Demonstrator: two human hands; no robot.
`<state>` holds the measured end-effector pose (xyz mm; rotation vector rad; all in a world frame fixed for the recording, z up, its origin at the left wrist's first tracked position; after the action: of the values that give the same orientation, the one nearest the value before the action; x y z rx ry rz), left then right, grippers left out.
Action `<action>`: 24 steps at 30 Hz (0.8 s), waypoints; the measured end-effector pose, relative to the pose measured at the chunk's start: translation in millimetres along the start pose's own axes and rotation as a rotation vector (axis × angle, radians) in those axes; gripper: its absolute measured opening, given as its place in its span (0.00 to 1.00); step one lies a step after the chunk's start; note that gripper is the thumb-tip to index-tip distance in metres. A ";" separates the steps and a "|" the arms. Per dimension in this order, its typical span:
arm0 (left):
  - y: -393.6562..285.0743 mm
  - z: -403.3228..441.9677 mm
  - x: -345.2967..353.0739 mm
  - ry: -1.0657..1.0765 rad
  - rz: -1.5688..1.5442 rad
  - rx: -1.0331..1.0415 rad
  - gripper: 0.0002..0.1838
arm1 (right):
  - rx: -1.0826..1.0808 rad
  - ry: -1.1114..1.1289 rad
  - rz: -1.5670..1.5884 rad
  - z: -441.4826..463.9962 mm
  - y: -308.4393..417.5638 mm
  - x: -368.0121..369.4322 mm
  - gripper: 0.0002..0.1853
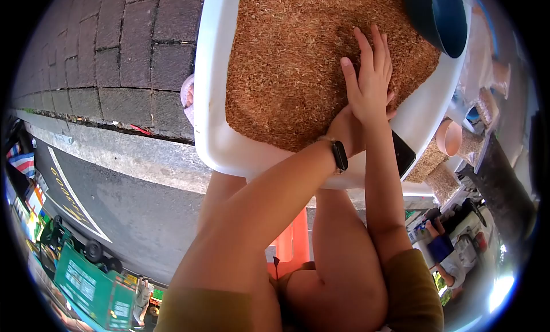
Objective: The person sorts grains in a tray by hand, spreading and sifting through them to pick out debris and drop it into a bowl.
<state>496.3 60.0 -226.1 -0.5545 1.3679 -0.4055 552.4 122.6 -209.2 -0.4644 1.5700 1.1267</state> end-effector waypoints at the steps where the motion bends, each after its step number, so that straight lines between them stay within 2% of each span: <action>1: 0.3 0.6 0.6 0.002 0.000 -0.007 0.29 | -0.011 -0.005 0.001 2.4 1.1 1.9 0.29; 7: -2.0 3.5 3.8 0.038 0.149 0.025 0.29 | -0.102 -0.034 -0.065 25.6 1.4 23.6 0.34; 10: 0.1 3.7 1.2 0.035 0.129 0.029 0.29 | -0.199 -0.002 -0.072 34.5 12.7 33.0 0.35; 16: -4.3 0.8 -1.0 0.071 0.331 0.068 0.29 | -0.295 0.074 -0.067 37.4 28.2 35.1 0.37; 19: -0.3 2.2 13.3 -0.012 0.091 0.031 0.30 | -0.365 0.154 -0.113 30.2 47.5 50.6 0.40; 20: -0.8 3.6 12.3 0.000 0.102 0.028 0.30 | -0.421 0.203 -0.150 24.3 58.0 54.3 0.43; 24: -1.6 3.4 9.4 -0.018 0.225 0.062 0.32 | -0.519 0.335 -0.053 -4.6 104.9 72.3 0.43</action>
<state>501.3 53.7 -232.3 -0.3475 1.3788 -0.2585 444.6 187.0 -231.6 -1.0799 1.5218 1.4733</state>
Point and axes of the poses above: each hand's wrist, its own z-axis towards the middle knuckle, its own x-axis out of the palm, y = z × x, the point moved 6 cm from there along z, towards the middle knuckle, and after that the axes turned 9 degrees about x, right-handed, at the moved point
